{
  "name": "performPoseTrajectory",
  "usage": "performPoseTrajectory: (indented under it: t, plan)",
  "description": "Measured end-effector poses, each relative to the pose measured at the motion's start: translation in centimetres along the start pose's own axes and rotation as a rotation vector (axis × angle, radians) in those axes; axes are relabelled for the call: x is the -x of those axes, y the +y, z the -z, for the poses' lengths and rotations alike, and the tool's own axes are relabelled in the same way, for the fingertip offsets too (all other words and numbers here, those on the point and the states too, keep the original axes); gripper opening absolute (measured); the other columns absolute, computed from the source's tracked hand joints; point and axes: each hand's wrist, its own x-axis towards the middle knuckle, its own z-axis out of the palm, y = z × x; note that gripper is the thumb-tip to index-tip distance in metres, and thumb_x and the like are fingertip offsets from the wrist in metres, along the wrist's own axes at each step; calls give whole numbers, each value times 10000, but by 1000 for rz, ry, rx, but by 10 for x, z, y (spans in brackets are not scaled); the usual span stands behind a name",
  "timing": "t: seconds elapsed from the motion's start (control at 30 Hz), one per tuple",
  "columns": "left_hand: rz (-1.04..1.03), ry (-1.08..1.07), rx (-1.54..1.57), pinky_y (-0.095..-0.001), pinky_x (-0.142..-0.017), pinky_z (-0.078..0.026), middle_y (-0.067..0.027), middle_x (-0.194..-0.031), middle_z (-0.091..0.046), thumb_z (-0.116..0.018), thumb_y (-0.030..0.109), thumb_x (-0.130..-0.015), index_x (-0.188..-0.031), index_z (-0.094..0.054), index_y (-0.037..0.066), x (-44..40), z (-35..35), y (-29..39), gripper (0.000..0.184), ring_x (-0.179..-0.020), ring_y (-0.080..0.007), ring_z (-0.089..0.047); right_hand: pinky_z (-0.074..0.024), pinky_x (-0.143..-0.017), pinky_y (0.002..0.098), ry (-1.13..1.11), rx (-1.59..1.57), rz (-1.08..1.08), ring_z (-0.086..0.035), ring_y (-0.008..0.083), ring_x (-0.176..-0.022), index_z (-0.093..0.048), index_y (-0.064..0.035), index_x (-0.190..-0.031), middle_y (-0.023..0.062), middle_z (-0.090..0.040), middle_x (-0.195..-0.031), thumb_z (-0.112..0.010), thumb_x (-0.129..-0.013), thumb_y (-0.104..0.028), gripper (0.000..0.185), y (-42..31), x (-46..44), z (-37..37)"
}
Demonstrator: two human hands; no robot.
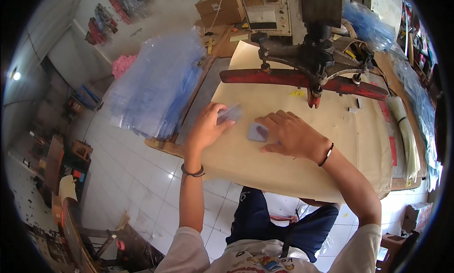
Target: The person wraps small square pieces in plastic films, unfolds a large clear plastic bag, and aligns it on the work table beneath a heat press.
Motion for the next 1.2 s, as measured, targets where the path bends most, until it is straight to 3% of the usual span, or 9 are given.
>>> performPoseTrajectory:
  t: [0.27,0.37,0.63,0.77,0.8,0.9,0.97,1.03,1.2]
  plan:
    - [138,238,316,-335,-794,-555,-126,-1077,-690,-781,26,-848,-1207,-496,19,1,-5,5,458,-939,-202,-693,-421,-1078,444,-60,-42,-44,-538,363,-1237,-510,-41,-1388,172,-594,-1286,-753,-864,-336,648,-2,0,7]
    - [43,335,782,-288,-751,-569,-103,-1086,-685,-767,-83,-821,-1209,-486,41,2,-8,12,494,-958,-152,-678,-443,-1071,441,222,-40,73,-574,358,-1196,-504,0,-1378,173,-611,-1254,-775,-859,-347,681,6,-2,-7]
    - [-31,118,823,-311,-819,-606,-57,-1188,-538,-792,-90,-793,-1156,-479,60,20,-10,104,502,-1036,-158,-648,-578,-796,305,314,-1045,-203,-678,167,-1004,-532,33,-1342,177,-667,-1187,-760,-935,-283,563,-11,-12,2]
    - [-104,341,1087,-328,-896,-601,-94,-1175,-555,-782,-76,-815,-1493,-329,96,23,-33,128,833,-1088,-218,-648,-582,-747,265,365,-1077,-178,-688,116,-920,-589,21,-1247,106,-722,-1040,-742,-949,-165,383,3,-15,-1]
    - [-64,354,1118,-324,-855,-585,-113,-1196,-583,-761,-45,-851,-1580,-168,103,24,-37,127,951,-1099,-214,-635,-584,-744,270,401,-1091,-161,-691,114,-907,-597,16,-1228,95,-727,-1024,-735,-953,-149,350,3,-16,0]
    - [143,193,1432,-321,-811,-547,-112,-1211,-614,-725,23,-909,-1552,-260,41,30,-39,119,794,-1071,-203,-636,-587,-744,279,430,-1170,-143,-698,111,-881,-621,5,-1181,76,-738,-991,-726,-954,-114,276,0,-16,4]
    - [149,151,1365,-308,-783,-479,-74,-1205,-607,-658,111,-963,-1443,-473,35,34,-46,116,520,-961,-142,-596,-587,-755,276,352,-1269,-176,-702,111,-879,-637,0,-1164,79,-742,-990,-735,-944,-105,263,-4,-13,11]
    - [199,202,1279,-306,-785,-473,-65,-1200,-608,-637,181,-995,-1404,-518,39,41,-55,119,449,-947,-129,-574,-583,-762,293,410,-937,-99,-707,157,-884,-654,-9,-1152,90,-732,-1023,-746,-920,-92,263,-8,-11,13]
    - [201,314,1700,-343,-863,-462,-66,-1249,-579,-501,395,-1065,-1405,-497,61,45,-64,138,477,-1060,-157,-549,-560,-795,359,575,-330,92,-661,273,-940,-709,-66,-1154,89,-675,-1100,-774,-842,-81,319,-10,-10,12]
